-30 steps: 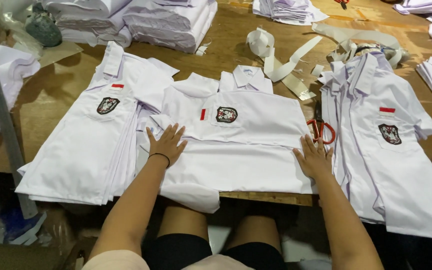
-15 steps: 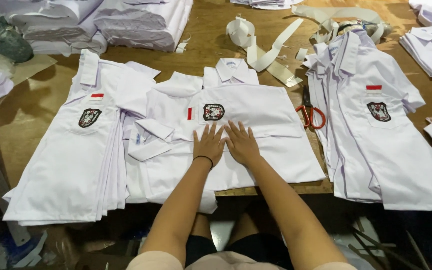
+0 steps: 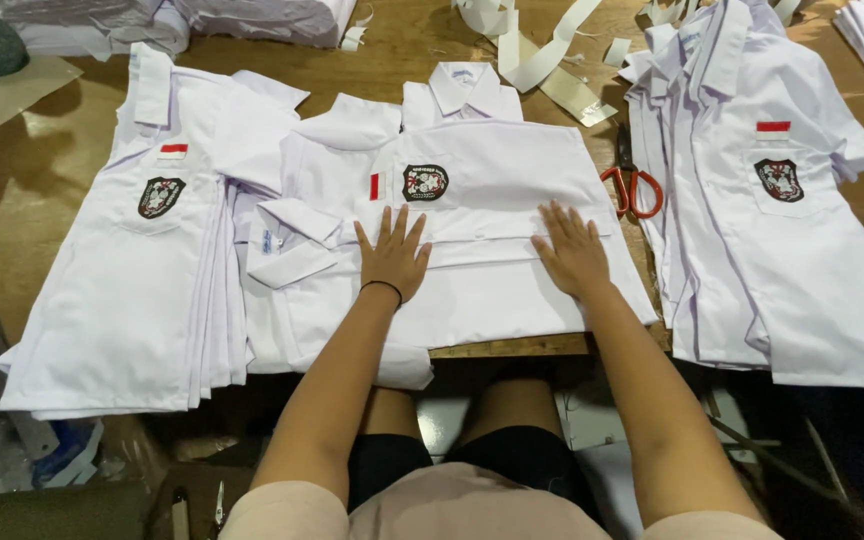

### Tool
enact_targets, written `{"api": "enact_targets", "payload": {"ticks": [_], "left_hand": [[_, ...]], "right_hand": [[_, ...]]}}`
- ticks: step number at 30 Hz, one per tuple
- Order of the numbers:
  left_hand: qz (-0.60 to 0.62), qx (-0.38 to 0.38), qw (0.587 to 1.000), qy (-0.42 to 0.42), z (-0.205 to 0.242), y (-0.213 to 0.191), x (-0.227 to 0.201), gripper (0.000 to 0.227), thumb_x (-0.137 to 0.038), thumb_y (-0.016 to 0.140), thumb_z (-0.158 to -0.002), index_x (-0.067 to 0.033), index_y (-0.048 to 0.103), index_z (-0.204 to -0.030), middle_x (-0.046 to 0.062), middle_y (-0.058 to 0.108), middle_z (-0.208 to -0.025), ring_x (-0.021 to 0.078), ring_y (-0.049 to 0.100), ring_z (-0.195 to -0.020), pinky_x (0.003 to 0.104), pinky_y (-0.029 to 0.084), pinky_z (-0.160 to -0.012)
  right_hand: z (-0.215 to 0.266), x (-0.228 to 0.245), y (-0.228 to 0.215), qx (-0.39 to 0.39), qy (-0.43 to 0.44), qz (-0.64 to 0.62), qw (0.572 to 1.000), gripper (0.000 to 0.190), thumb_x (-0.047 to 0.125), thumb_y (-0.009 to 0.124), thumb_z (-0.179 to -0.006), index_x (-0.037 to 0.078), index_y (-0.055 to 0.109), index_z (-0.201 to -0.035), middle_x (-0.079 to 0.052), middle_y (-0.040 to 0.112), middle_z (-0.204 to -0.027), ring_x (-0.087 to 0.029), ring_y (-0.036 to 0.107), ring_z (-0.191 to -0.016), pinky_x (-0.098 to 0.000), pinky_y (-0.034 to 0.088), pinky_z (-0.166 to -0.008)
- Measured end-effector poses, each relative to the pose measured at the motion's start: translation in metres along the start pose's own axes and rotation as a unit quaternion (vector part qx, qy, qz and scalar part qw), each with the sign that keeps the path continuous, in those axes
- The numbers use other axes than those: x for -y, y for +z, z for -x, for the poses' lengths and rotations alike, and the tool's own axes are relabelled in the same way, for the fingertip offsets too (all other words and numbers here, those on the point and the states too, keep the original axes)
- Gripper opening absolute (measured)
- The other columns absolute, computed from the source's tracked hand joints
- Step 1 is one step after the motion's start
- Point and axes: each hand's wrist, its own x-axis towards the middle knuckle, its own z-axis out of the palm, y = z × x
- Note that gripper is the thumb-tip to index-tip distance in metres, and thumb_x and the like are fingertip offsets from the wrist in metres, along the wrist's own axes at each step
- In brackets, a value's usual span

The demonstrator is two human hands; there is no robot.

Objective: The person folds white shirts on a wooden table, smoothing each one out and then folding the bottom edge up.

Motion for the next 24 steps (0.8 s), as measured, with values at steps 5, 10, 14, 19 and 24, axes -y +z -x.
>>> {"api": "enact_targets", "payload": {"ticks": [5, 10, 14, 19, 24], "left_hand": [[0.043, -0.008, 0.999, -0.013, 0.0, 0.002, 0.02, 0.063, -0.052, 0.021, -0.108, -0.0227, 0.024, -0.164, 0.005, 0.007, -0.174, 0.0281, 0.004, -0.16, 0.061, -0.003, -0.126], [0.061, -0.024, 0.998, -0.021, -0.003, 0.013, 0.043, 0.073, -0.059, 0.026, -0.106, -0.0184, 0.016, -0.166, 0.01, 0.012, -0.173, 0.0318, 0.012, -0.159, 0.054, 0.006, -0.129], [0.049, -0.027, 0.998, -0.036, -0.005, 0.021, 0.06, 0.081, -0.066, 0.023, -0.104, -0.0137, 0.014, -0.166, 0.012, 0.016, -0.172, 0.0315, 0.012, -0.159, 0.05, 0.006, -0.129], [0.031, -0.022, 0.998, -0.046, -0.005, 0.024, 0.068, 0.084, -0.068, 0.022, -0.104, -0.0097, 0.015, -0.165, 0.013, 0.017, -0.172, 0.0308, 0.011, -0.159, 0.048, 0.007, -0.13], [0.026, -0.026, 0.999, -0.013, 0.013, -0.006, 0.024, 0.08, -0.062, 0.022, -0.105, -0.0106, 0.016, -0.165, 0.015, 0.008, -0.173, 0.0354, -0.001, -0.159, 0.06, -0.004, -0.125]], "right_hand": [[0.001, -0.043, 0.003, -0.002, 0.011, 0.009, 1.0, 0.069, 0.061, 0.018, -0.109, 0.023, 0.028, -0.165, -0.005, 0.022, -0.172, -0.029, 0.019, -0.158, -0.0481, 0.009, -0.129], [0.003, -0.05, 0.002, 0.018, 0.022, 0.005, 1.0, 0.073, 0.062, 0.015, -0.108, 0.019, 0.023, -0.166, -0.004, 0.017, -0.173, -0.027, 0.013, -0.16, -0.0496, 0.008, -0.129], [0.0, -0.052, 0.005, 0.013, 0.039, 0.002, 0.999, 0.074, 0.063, 0.013, -0.108, 0.019, 0.022, -0.167, -0.003, 0.015, -0.174, -0.025, 0.01, -0.16, -0.0512, 0.004, -0.128], [0.003, -0.057, 0.006, 0.013, 0.051, 0.037, 0.998, 0.076, 0.065, 0.011, -0.108, 0.018, 0.019, -0.167, -0.003, 0.012, -0.174, -0.025, 0.005, -0.16, -0.0562, -0.003, -0.127], [0.032, 0.012, -0.034, -0.004, 0.016, -0.017, 1.0, 0.079, 0.061, 0.017, -0.108, 0.007, 0.024, -0.165, -0.014, 0.017, -0.173, -0.033, 0.008, -0.16, -0.0574, 0.002, -0.126]]}}
